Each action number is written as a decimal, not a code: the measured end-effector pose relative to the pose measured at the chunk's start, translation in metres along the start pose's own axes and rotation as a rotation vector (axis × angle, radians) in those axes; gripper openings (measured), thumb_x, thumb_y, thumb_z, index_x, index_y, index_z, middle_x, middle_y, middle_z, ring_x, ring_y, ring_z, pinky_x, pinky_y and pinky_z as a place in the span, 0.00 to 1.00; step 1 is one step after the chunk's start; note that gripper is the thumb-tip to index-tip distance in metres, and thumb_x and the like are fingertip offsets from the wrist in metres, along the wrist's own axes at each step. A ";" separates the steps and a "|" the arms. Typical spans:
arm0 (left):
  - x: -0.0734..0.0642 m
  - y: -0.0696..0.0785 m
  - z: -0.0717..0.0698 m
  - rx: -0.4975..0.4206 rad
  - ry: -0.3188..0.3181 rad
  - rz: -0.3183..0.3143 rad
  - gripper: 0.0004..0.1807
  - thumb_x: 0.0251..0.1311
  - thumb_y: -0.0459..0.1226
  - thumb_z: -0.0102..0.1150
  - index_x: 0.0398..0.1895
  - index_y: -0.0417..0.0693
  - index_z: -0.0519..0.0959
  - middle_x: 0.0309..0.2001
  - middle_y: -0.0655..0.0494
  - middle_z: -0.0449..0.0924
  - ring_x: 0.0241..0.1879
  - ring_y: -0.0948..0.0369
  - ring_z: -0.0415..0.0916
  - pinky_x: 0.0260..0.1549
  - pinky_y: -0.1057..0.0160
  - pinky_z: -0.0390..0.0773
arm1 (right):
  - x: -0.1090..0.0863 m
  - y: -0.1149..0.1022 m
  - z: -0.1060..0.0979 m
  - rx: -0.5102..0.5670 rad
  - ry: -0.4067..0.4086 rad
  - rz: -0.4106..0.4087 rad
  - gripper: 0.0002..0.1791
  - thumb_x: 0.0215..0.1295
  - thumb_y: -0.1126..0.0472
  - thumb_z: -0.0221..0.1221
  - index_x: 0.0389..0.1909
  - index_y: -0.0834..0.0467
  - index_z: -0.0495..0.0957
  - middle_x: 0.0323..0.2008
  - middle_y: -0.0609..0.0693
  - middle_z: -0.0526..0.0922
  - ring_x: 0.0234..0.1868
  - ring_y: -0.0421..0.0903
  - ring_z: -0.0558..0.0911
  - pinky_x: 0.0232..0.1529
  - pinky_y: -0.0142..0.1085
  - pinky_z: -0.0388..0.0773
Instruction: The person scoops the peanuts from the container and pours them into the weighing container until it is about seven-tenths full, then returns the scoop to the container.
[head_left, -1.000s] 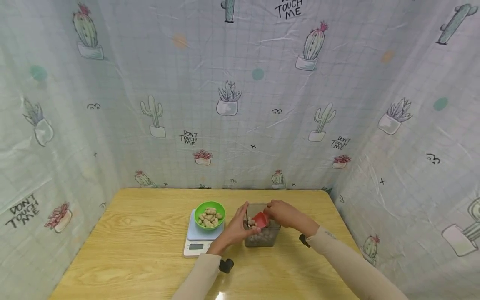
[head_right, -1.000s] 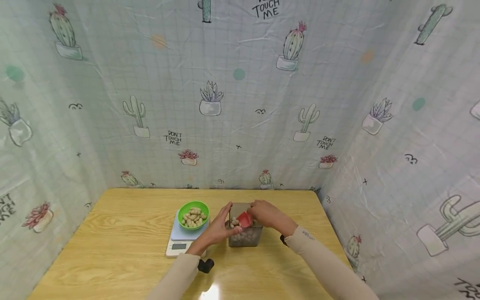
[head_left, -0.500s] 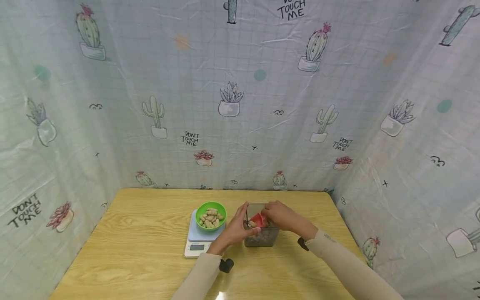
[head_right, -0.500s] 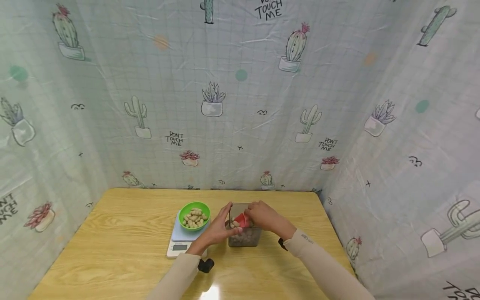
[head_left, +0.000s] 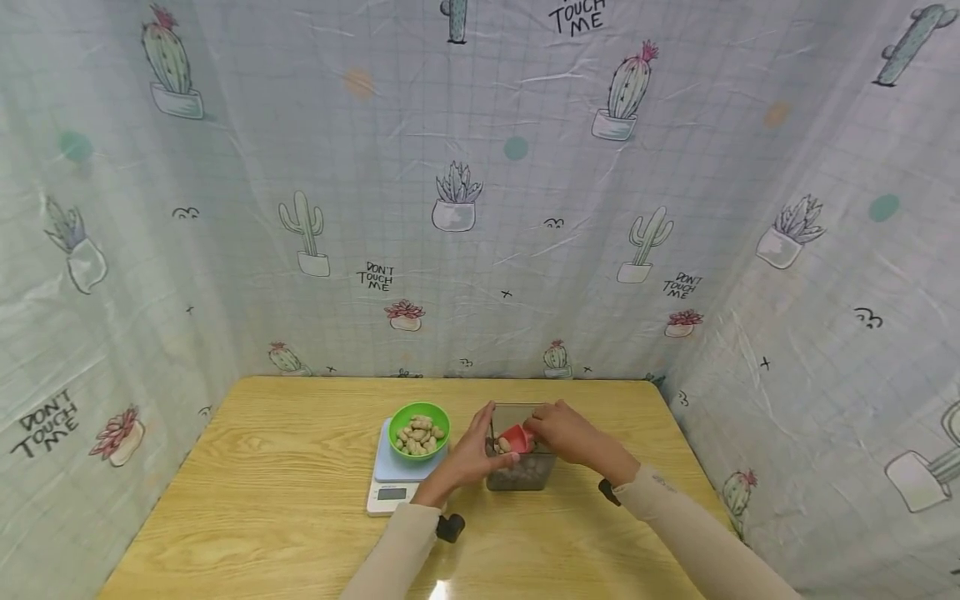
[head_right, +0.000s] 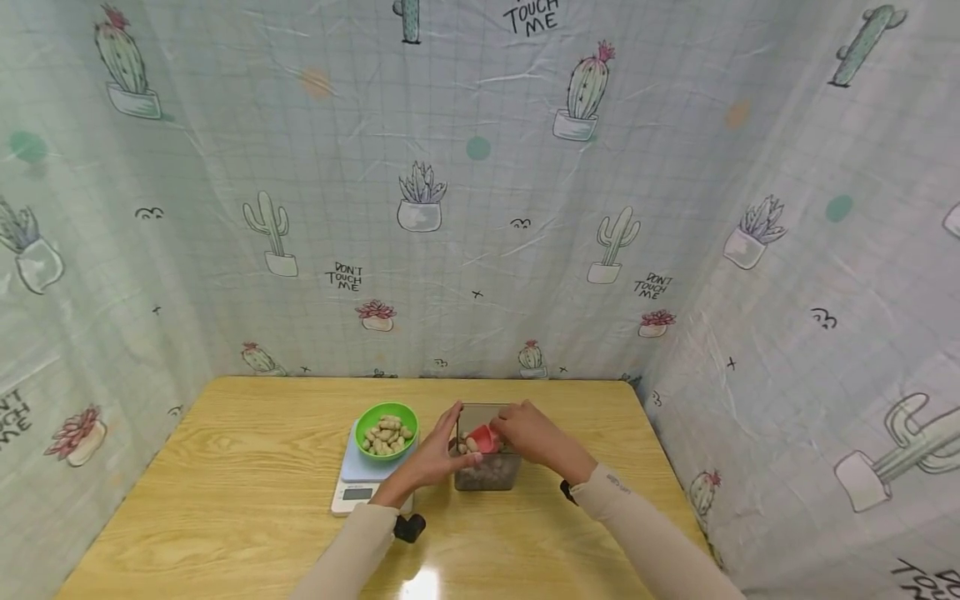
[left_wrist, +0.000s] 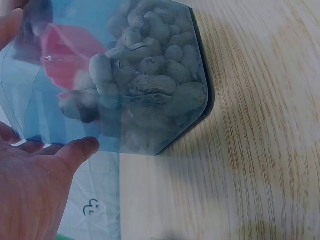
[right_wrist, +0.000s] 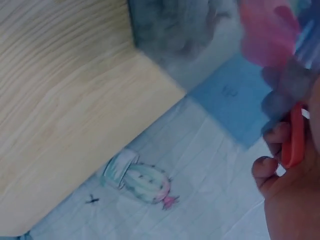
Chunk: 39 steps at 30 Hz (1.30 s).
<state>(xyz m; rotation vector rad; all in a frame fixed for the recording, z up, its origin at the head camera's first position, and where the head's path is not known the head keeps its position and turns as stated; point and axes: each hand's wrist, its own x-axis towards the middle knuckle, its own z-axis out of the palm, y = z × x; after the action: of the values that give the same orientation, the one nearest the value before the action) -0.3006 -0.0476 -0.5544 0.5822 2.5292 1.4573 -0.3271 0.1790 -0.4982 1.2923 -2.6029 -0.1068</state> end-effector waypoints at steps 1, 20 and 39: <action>0.000 0.000 0.000 0.003 -0.002 -0.001 0.58 0.56 0.59 0.65 0.80 0.58 0.38 0.80 0.47 0.38 0.75 0.42 0.52 0.65 0.39 0.66 | 0.002 -0.002 0.000 -0.009 -0.006 -0.002 0.04 0.64 0.57 0.64 0.38 0.51 0.82 0.34 0.43 0.82 0.36 0.42 0.78 0.35 0.35 0.67; -0.003 -0.002 -0.002 0.006 -0.003 0.006 0.58 0.58 0.59 0.63 0.80 0.55 0.36 0.80 0.45 0.37 0.74 0.40 0.53 0.65 0.40 0.66 | -0.015 0.004 0.003 0.239 0.096 0.104 0.10 0.70 0.57 0.57 0.48 0.55 0.82 0.41 0.48 0.85 0.42 0.47 0.81 0.46 0.47 0.76; -0.005 0.001 0.003 -0.004 0.012 -0.010 0.60 0.56 0.60 0.64 0.80 0.56 0.36 0.81 0.47 0.33 0.77 0.42 0.45 0.67 0.37 0.61 | -0.045 0.006 0.025 0.429 0.295 0.320 0.11 0.71 0.59 0.56 0.49 0.57 0.81 0.38 0.47 0.83 0.40 0.45 0.79 0.43 0.44 0.78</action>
<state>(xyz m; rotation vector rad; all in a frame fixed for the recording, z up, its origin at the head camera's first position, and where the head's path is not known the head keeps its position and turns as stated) -0.2947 -0.0465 -0.5554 0.5606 2.5340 1.4665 -0.3109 0.2175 -0.5293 0.8921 -2.6051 0.6748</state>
